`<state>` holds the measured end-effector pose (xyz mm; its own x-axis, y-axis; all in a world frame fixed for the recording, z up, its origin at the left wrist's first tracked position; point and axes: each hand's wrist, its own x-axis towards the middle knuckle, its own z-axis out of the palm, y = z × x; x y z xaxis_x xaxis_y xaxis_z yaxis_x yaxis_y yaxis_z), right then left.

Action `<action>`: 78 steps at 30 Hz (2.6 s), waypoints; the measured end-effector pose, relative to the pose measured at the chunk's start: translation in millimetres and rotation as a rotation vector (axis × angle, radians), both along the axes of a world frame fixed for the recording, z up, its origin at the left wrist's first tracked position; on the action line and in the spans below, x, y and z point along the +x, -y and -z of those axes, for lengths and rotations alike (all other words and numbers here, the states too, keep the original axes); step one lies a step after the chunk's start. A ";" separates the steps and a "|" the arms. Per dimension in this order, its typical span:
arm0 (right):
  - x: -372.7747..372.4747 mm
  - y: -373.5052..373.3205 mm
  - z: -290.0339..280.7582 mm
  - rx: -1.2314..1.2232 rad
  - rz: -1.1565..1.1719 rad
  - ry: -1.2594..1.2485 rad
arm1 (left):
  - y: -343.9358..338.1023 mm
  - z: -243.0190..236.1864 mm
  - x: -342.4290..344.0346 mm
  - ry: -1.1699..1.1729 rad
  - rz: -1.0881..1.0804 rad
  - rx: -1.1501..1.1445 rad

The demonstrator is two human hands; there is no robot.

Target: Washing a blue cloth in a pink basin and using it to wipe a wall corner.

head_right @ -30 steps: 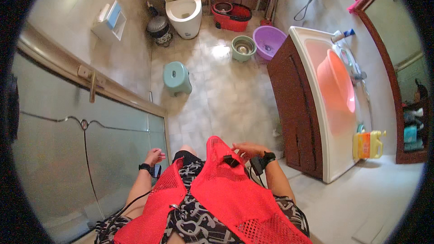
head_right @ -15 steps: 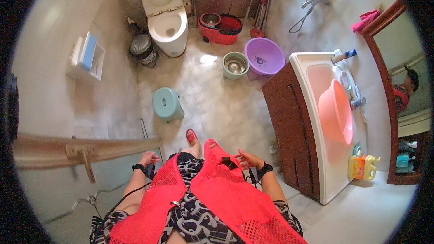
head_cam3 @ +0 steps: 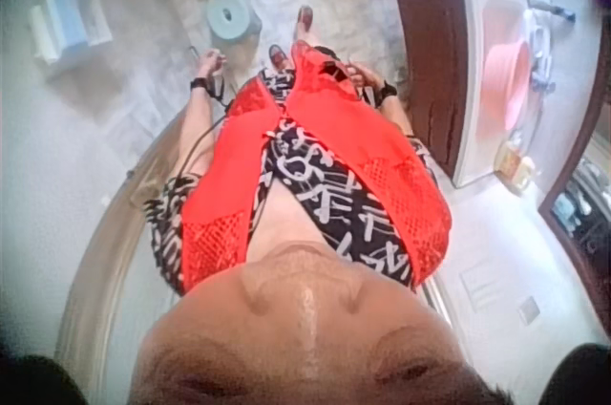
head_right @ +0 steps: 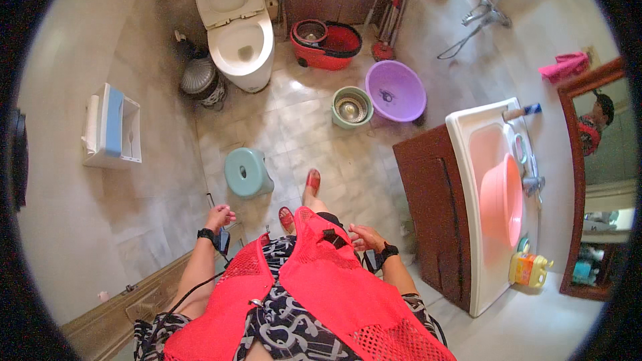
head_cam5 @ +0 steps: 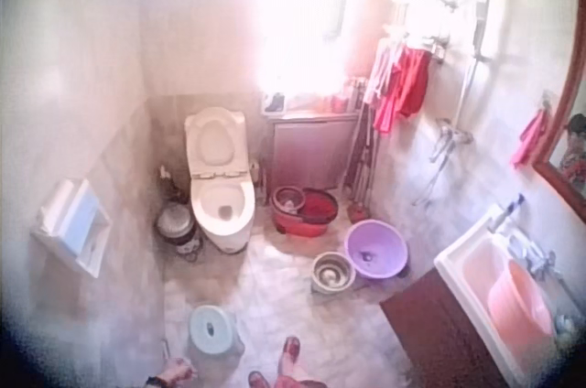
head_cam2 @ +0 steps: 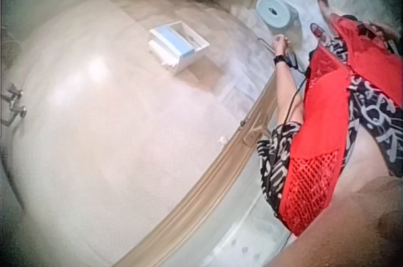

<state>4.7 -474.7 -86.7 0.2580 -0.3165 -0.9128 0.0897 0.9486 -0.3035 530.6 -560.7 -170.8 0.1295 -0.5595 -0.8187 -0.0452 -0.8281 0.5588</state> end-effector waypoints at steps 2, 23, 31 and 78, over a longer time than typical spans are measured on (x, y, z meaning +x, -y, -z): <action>-4.0 26.8 1.0 0.010 -0.160 -0.123 | -5.9 5.6 0.7 -0.029 -0.008 0.048; -53.3 320.2 23.8 -0.149 -0.481 -0.252 | 108.4 -69.7 -23.7 0.043 -0.156 0.084; -73.0 254.7 71.0 0.029 -0.382 -0.195 | 127.2 -77.6 5.4 0.163 -0.113 0.222; 161.3 47.1 19.0 -0.148 0.436 -0.536 | 433.8 5.9 -34.4 -0.113 0.751 -0.006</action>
